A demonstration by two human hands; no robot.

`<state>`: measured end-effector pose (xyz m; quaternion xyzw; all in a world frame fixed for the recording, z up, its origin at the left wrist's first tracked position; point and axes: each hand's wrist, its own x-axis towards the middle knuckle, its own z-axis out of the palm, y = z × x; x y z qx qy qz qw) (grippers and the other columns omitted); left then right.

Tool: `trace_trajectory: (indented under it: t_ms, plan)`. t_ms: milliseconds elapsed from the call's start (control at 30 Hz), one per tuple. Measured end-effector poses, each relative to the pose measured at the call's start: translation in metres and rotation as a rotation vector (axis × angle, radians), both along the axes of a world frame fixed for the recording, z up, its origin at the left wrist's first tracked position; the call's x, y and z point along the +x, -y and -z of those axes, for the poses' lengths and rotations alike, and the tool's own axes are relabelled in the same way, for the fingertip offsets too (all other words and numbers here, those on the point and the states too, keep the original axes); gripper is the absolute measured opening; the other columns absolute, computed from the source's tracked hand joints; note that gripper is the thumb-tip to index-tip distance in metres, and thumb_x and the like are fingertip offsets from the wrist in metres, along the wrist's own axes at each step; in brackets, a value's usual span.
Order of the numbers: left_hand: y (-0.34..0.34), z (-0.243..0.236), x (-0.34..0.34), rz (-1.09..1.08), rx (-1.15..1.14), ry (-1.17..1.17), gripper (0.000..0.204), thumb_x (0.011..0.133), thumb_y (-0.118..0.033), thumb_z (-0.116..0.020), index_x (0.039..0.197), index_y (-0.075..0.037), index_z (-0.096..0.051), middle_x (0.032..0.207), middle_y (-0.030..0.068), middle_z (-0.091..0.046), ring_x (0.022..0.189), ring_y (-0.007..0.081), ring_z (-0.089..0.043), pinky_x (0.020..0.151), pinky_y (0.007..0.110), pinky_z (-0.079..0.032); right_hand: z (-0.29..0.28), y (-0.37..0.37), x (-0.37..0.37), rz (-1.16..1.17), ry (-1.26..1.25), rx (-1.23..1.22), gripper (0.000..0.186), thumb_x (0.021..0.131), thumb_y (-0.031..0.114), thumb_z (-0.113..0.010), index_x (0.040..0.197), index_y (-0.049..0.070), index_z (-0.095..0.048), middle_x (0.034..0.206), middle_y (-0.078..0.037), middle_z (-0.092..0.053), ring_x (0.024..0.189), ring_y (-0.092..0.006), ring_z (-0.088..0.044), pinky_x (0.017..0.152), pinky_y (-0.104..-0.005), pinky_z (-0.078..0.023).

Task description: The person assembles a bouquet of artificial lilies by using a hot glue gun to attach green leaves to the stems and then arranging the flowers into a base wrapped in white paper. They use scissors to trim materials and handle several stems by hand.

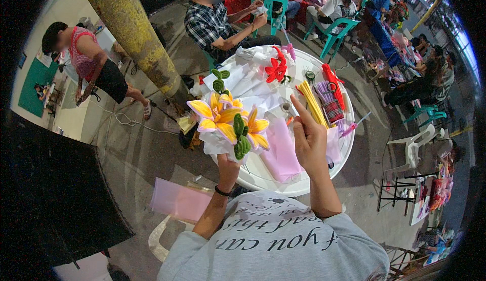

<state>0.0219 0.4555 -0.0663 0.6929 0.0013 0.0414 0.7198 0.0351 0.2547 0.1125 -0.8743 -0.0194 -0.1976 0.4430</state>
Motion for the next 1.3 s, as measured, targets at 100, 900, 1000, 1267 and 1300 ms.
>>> trace_trajectory:
  t_ms: [100,900,1000,1267,1300]
  plan:
    - [-0.002,0.003,-0.001,-0.028,0.050,0.018,0.033,0.080,-0.004,-0.071,0.111,0.002,-0.061,0.109,0.0097,-0.067,0.100,0.0213,-0.063,0.089,0.036,-0.047,0.001,-0.002,0.000,-0.006,0.002,0.000,0.052,0.087,0.002,-0.055,0.138,0.013,-0.054,0.068,-0.014,-0.060,0.054,-0.0223,-0.059,0.056,-0.0339,-0.047]
    - [-0.008,0.026,-0.002,-0.028,0.126,0.039,0.041,0.081,-0.006,-0.072,0.119,0.002,-0.057,0.116,0.0100,-0.064,0.106,0.0209,-0.061,0.094,0.036,-0.046,0.001,-0.009,-0.003,-0.072,-0.053,-0.039,0.054,0.085,0.004,-0.056,0.137,0.016,-0.054,0.074,-0.010,-0.065,0.058,-0.0262,-0.064,0.058,-0.0368,-0.050]
    - [-0.006,0.024,-0.002,-0.028,0.092,0.026,0.041,0.081,-0.005,-0.072,0.118,0.003,-0.056,0.115,0.0106,-0.064,0.107,0.0216,-0.061,0.095,0.036,-0.046,0.000,-0.008,-0.004,-0.071,-0.070,-0.043,0.053,0.085,0.005,-0.056,0.137,0.016,-0.054,0.073,-0.010,-0.065,0.057,-0.0264,-0.064,0.057,-0.0364,-0.050]
    - [-0.004,0.021,-0.003,-0.043,0.102,0.047,0.046,0.080,-0.003,-0.073,0.122,0.003,-0.053,0.118,0.0124,-0.062,0.109,0.0225,-0.061,0.097,0.037,-0.044,-0.003,-0.009,-0.006,-0.094,-0.123,-0.082,0.053,0.084,0.006,-0.056,0.137,0.016,-0.055,0.072,-0.010,-0.064,0.054,-0.0266,-0.062,0.054,-0.0381,-0.047]
    - [-0.004,0.017,-0.003,-0.040,0.106,0.047,0.046,0.081,-0.004,-0.073,0.122,0.003,-0.053,0.118,0.0124,-0.062,0.109,0.0228,-0.061,0.097,0.037,-0.044,-0.004,-0.009,-0.006,-0.098,-0.117,-0.078,0.053,0.084,0.006,-0.056,0.137,0.016,-0.055,0.071,-0.010,-0.064,0.054,-0.0265,-0.061,0.054,-0.0382,-0.047]
